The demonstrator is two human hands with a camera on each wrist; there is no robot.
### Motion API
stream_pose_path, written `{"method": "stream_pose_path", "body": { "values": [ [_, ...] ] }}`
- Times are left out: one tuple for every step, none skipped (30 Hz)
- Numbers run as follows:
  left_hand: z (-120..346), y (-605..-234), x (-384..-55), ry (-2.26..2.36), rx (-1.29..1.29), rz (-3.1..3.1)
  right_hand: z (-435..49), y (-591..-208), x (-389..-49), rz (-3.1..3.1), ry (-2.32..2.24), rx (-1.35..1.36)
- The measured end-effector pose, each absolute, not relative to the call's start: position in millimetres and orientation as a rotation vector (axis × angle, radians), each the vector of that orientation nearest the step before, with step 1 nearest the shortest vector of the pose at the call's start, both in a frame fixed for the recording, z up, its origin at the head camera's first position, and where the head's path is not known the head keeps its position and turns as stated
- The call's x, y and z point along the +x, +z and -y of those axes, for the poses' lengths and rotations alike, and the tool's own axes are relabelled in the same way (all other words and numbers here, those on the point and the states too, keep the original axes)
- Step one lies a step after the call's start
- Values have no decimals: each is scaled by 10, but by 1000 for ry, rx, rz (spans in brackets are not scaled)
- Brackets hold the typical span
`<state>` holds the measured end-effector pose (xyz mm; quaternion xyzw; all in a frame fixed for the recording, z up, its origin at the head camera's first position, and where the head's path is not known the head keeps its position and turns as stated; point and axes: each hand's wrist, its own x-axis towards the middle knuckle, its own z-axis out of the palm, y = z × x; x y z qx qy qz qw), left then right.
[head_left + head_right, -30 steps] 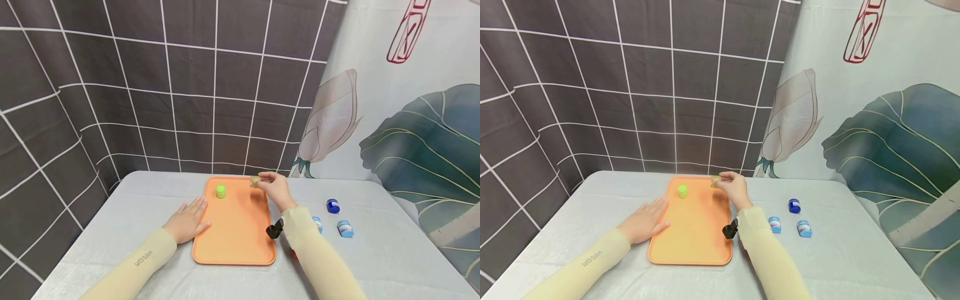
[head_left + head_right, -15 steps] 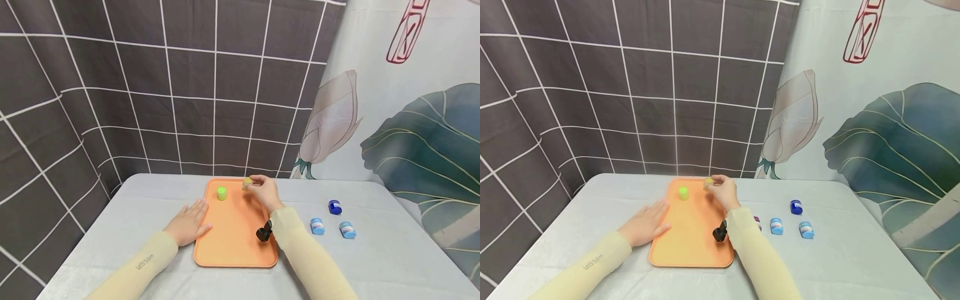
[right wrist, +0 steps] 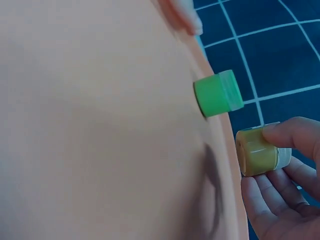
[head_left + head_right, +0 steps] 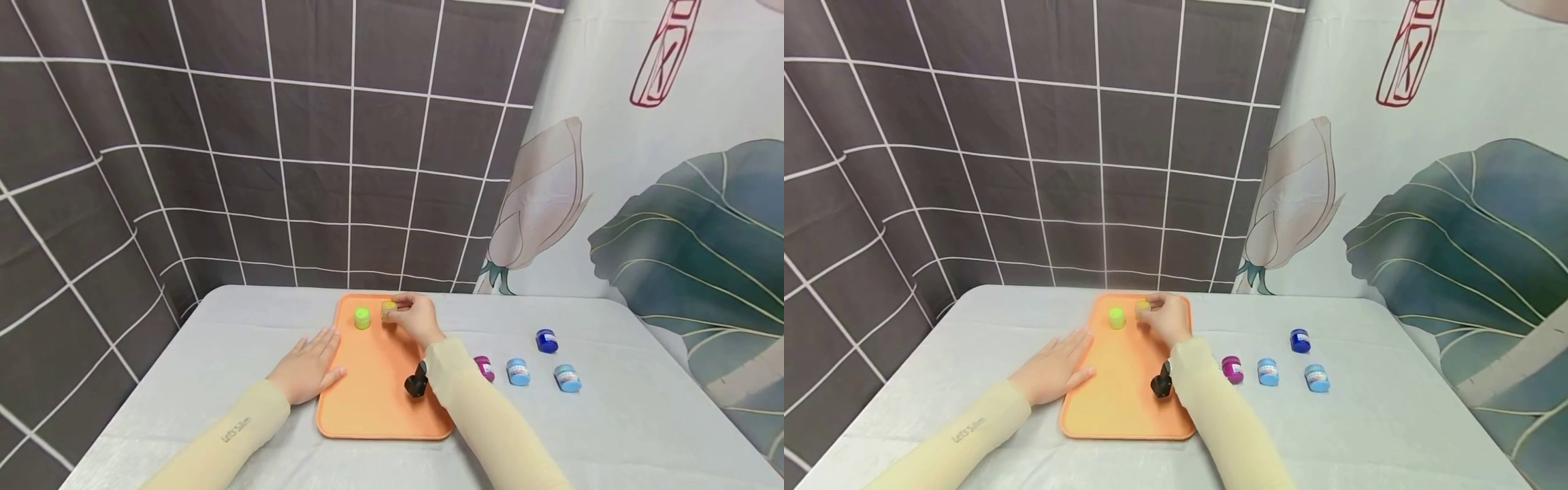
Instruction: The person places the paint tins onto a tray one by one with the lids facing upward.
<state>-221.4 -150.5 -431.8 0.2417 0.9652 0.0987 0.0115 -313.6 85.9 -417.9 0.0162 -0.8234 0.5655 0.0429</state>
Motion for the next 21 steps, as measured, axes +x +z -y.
{"method": "stream_pose_path", "body": {
  "values": [
    [1504,-4320,-2215,301,753,-3012,-855,-4188,-3140,2528,1715,47],
    [1503,-4325,-2218,303,754,-3014,-851,-4196,-3143,2536,1704,45],
    [1503,-4329,-2221,300,755,-3018,-847,-4202,-3143,2547,1683,50],
    [1505,-4336,-2226,300,757,-3020,-843,-4207,-3142,2560,1669,48],
    [1506,-4343,-2230,297,758,-3022,-839,-4210,-3138,2573,1655,51],
    [1508,-4348,-2234,292,758,-3024,-837,-4213,-3134,2586,1644,55],
    [1509,-4353,-2238,289,758,-3024,-834,-4215,-3130,2598,1648,50],
    [1510,-4358,-2243,291,757,-3023,-832,-4218,-3130,2611,1649,49],
    [1511,-4362,-2247,290,757,-3023,-832,-4222,-3129,2623,1640,52],
    [1510,-4362,-2248,291,757,-3022,-833,-4226,-3131,2632,1637,52],
    [1508,-4360,-2247,289,757,-3021,-834,-4232,-3135,2638,1631,53],
    [1505,-4356,-2245,289,756,-3020,-836,-4238,-3142,2646,1623,52],
    [1503,-4353,-2243,289,756,-3019,-838,-4242,-3148,2652,1617,51],
    [1499,-4345,-2236,291,754,-3018,-840,-4241,-3145,2657,1606,59],
    [1496,-4337,-2229,293,753,-3016,-845,-4243,-3141,2656,1603,73],
    [1493,-4329,-2222,297,750,-3014,-846,-4245,-3137,2659,1587,81],
    [1492,-4323,-2217,301,748,-3012,-848,-4243,-3130,2661,1578,98],
    [1491,-4319,-2214,303,747,-3011,-852,-4240,-3124,2661,1575,110],
    [1491,-4316,-2212,303,746,-3010,-855,-4238,-3117,2662,1566,128],
    [1491,-4310,-2210,302,745,-3011,-858,-4234,-3110,2664,1552,144],
    [1493,-4311,-2213,299,746,-3011,-862,-4236,-3114,2667,1532,158]
  ]
}}
